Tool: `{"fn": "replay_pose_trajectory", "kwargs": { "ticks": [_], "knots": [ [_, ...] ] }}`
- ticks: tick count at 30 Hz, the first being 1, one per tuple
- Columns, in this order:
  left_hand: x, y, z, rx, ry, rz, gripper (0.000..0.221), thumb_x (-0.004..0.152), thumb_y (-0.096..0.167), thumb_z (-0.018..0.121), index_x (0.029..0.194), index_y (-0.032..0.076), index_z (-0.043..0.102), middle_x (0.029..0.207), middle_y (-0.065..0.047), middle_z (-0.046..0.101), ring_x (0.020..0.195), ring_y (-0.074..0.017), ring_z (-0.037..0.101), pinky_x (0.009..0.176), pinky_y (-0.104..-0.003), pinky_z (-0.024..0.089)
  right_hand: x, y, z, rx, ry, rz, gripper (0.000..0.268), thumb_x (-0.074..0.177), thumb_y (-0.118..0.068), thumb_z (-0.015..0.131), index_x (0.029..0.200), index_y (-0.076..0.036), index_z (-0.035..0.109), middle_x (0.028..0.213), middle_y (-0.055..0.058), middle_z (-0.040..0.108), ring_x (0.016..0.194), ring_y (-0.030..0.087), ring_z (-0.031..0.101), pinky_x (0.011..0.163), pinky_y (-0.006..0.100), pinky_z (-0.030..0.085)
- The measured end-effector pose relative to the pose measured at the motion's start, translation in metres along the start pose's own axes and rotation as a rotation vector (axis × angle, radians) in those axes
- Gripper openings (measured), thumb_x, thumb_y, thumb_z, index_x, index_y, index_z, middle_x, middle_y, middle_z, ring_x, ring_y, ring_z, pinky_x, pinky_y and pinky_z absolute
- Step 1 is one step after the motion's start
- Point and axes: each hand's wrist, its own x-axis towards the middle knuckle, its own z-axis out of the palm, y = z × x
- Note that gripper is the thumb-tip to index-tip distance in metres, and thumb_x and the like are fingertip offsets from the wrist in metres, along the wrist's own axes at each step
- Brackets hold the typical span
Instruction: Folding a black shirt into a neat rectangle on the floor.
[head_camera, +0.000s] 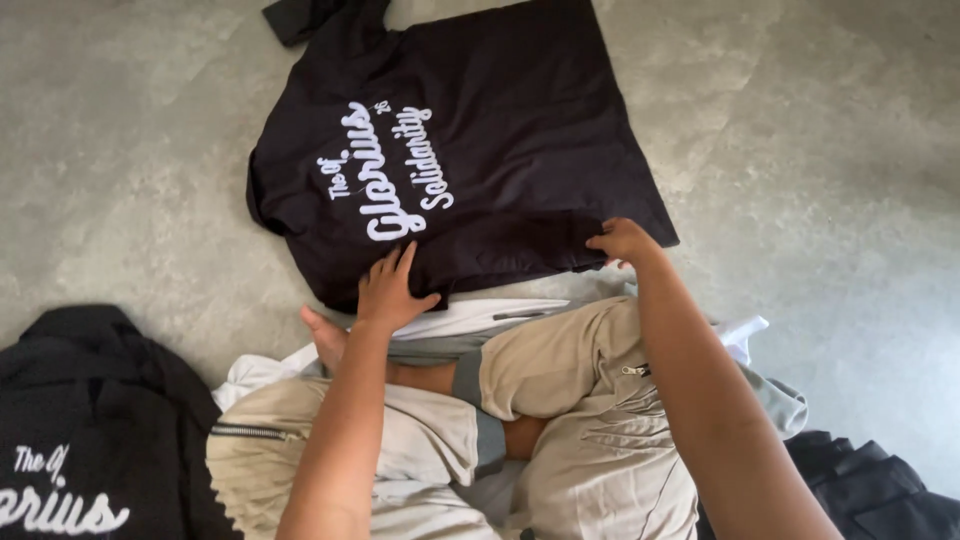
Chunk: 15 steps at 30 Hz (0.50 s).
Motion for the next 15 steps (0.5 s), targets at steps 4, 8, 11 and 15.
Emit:
{"fn": "replay_pose_trajectory", "kwargs": {
  "ticks": [4,8,11,15],
  "knots": [
    [0.007,-0.003,-0.023,0.062,-0.103,-0.029,0.090,0.077,0.060,0.055,0.145,0.016,0.017,0.151,-0.008,0.015,0.139,-0.0277,0.015,0.103,-0.062,0.023,0.045,0.016,0.014,0.014,0.056,-0.090,0.052,0.071,-0.019,0.071,0.116,0.005,0.058,0.102,0.027,0.062,0.067,0.036,0.066,0.047,0.040,0.055],
    [0.012,-0.021,-0.022,0.066,-0.010,-0.075,0.078,0.075,0.058,0.059,0.137,0.018,0.034,0.141,-0.005,0.033,0.130,-0.0247,0.032,0.096,-0.053,0.036,0.041,0.002,0.019,0.024,0.093,-0.115,0.049,0.078,-0.017,0.066,0.121,0.003,0.054,0.104,0.024,0.061,0.072,0.033,0.066,0.049,0.036,0.056],
    [0.016,-0.029,-0.006,0.023,0.142,-0.073,0.057,0.078,0.046,0.061,0.126,0.018,0.048,0.121,-0.005,0.049,0.115,-0.0252,0.047,0.084,-0.045,0.046,0.034,0.003,0.018,-0.036,0.081,-0.080,0.049,0.078,-0.018,0.064,0.121,0.004,0.054,0.104,0.024,0.061,0.067,0.032,0.066,0.047,0.036,0.055],
    [0.021,-0.024,-0.002,0.021,0.278,-0.076,0.047,0.078,0.029,0.064,0.121,0.018,0.051,0.109,-0.004,0.052,0.105,-0.0236,0.052,0.080,-0.042,0.047,0.089,0.033,0.025,0.186,0.162,-0.213,0.025,0.083,-0.015,0.060,0.101,0.002,0.062,0.070,0.021,0.060,0.042,0.030,0.058,0.032,0.035,0.047]
  ]
}}
